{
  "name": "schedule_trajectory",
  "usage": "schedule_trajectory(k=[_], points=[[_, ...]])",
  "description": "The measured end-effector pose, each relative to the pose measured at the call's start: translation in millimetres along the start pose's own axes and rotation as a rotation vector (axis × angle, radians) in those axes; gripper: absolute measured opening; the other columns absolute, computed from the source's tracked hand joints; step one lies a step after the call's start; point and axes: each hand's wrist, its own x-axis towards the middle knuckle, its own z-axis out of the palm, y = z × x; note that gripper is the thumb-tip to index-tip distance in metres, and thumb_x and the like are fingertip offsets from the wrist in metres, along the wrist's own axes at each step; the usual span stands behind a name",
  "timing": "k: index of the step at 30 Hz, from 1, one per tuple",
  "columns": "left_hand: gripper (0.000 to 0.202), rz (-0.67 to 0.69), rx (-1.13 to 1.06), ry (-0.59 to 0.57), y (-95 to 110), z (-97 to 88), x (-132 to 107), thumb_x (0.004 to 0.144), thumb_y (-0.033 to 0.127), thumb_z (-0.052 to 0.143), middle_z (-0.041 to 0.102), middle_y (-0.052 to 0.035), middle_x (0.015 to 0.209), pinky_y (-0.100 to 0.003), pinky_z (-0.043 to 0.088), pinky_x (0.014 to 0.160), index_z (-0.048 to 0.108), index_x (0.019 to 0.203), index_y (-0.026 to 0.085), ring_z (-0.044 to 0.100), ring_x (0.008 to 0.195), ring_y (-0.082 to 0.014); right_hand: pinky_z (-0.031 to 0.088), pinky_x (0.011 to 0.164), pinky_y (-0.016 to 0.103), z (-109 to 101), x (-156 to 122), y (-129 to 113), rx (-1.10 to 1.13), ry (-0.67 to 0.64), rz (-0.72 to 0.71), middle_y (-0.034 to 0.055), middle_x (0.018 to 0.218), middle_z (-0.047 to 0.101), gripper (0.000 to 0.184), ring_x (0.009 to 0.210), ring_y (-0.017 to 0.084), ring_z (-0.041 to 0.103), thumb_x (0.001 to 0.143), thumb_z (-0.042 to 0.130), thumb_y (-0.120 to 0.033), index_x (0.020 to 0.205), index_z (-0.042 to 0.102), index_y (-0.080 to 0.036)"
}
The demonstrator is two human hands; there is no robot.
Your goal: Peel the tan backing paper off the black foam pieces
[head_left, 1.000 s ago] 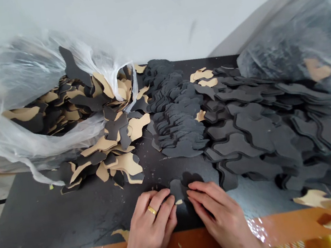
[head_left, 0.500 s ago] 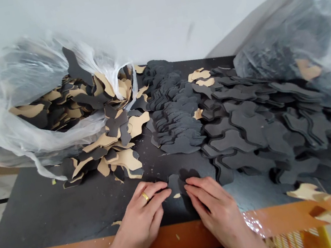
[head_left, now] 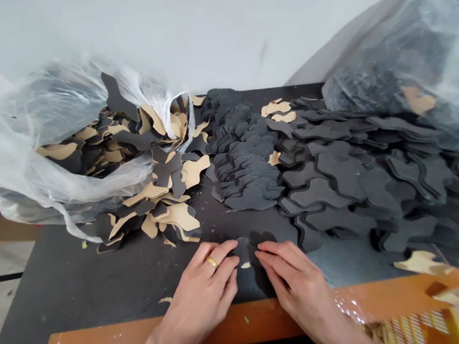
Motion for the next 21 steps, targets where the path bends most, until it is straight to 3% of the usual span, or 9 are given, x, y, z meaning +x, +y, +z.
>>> schedule_trajectory(k=[6, 13, 17, 21], points=[[0.039, 0.005, -0.044, -0.175, -1.3, -7.1, 11.8, 0.095, 0.019, 0.055, 0.063, -0.0062, 0.132, -0.039, 0.053, 0.093, 0.053, 0.135, 0.018, 0.054, 0.103, -0.0234, 0.054, 0.089, 0.035, -5.1, 3.9, -0.2, 0.122, -0.014, 0.096, 0.0083, 0.11, 0.066, 0.03, 0.1, 0.02, 0.062, 0.094, 0.048, -0.005, 0.112, 0.067, -0.019], [0.036, -0.007, -0.066, -0.149, -3.3, -10.2, 13.6, 0.094, 0.017, 0.056, 0.069, -0.0068, 0.12, -0.035, 0.055, 0.085, 0.055, 0.13, 0.02, 0.058, 0.1, -0.0218, 0.057, 0.083, 0.029, -13.9, 9.6, 7.0, 0.429, -0.12, 0.344, 0.0048, 0.119, 0.06, 0.032, 0.096, 0.016, 0.065, 0.088, 0.052, -0.009, 0.112, 0.065, -0.026], [0.033, -0.064, -0.033, -0.127, -3.9, -11.8, 16.8, 0.095, 0.013, 0.048, 0.071, -0.0061, 0.092, -0.032, 0.055, 0.077, 0.058, 0.126, 0.02, 0.063, 0.091, -0.0209, 0.058, 0.084, 0.029, -14.0, 10.8, 6.0, 0.47, -0.132, 0.316, 0.0059, 0.125, 0.055, 0.035, 0.09, 0.014, 0.065, 0.087, 0.05, -0.008, 0.115, 0.062, -0.026], [0.028, -0.138, -0.127, -0.103, -8.4, -13.9, 22.4, 0.099, 0.014, 0.042, 0.071, -0.0037, 0.099, -0.03, 0.054, 0.08, 0.06, 0.119, 0.023, 0.065, 0.091, -0.0182, 0.058, 0.087, 0.036, -9.6, 12.5, 3.8, 0.213, -0.063, 0.172, 0.0106, 0.132, 0.051, 0.045, 0.102, 0.02, 0.063, 0.088, 0.051, -0.007, 0.128, 0.056, -0.026]])
